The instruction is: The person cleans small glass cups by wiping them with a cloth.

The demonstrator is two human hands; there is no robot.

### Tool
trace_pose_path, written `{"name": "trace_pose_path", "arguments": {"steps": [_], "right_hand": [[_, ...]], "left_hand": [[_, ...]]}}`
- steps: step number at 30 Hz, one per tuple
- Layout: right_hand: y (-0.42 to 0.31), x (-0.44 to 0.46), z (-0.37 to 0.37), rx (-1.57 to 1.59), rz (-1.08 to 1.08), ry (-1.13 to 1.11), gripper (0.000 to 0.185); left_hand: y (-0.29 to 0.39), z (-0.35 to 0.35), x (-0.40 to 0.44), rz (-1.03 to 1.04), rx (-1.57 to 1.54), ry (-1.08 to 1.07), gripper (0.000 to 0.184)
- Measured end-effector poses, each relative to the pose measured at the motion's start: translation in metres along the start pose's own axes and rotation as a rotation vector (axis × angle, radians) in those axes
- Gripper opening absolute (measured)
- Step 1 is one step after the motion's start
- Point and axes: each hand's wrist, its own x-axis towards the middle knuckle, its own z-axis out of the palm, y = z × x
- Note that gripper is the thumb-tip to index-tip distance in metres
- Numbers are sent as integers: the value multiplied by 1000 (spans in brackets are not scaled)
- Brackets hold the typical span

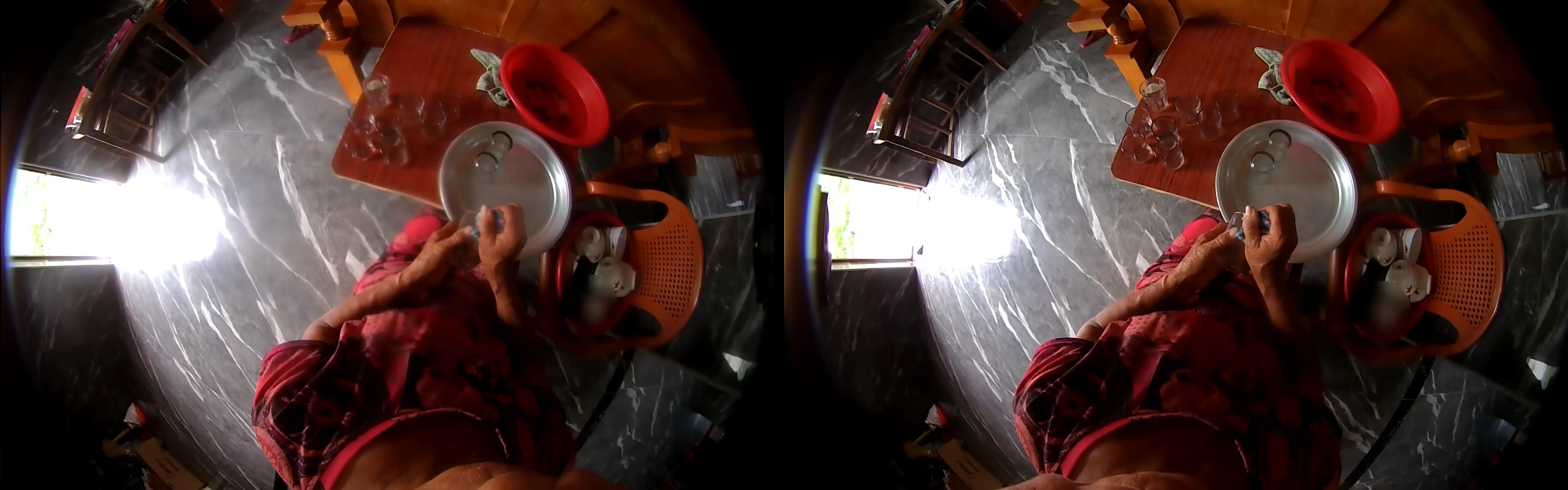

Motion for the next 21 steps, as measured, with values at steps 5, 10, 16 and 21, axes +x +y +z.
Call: {"name": "trace_pose_path", "arguments": {"steps": [5,10,16,21], "right_hand": [[13,1,-3,-46,-30,56,19],[1,-1,-17,-13,48,67,15],[-27,-20,-28,-20,75,-249,31],[-34,-38,-30,44,-81,-289,28]], "left_hand": [[-25,-24,18,-68,-100,-198,29],[-32,-27,26,-135,-196,-255,37],[-15,-3,28,-84,-303,-99,44],[-55,-66,53,208,282,-179,36]]}}
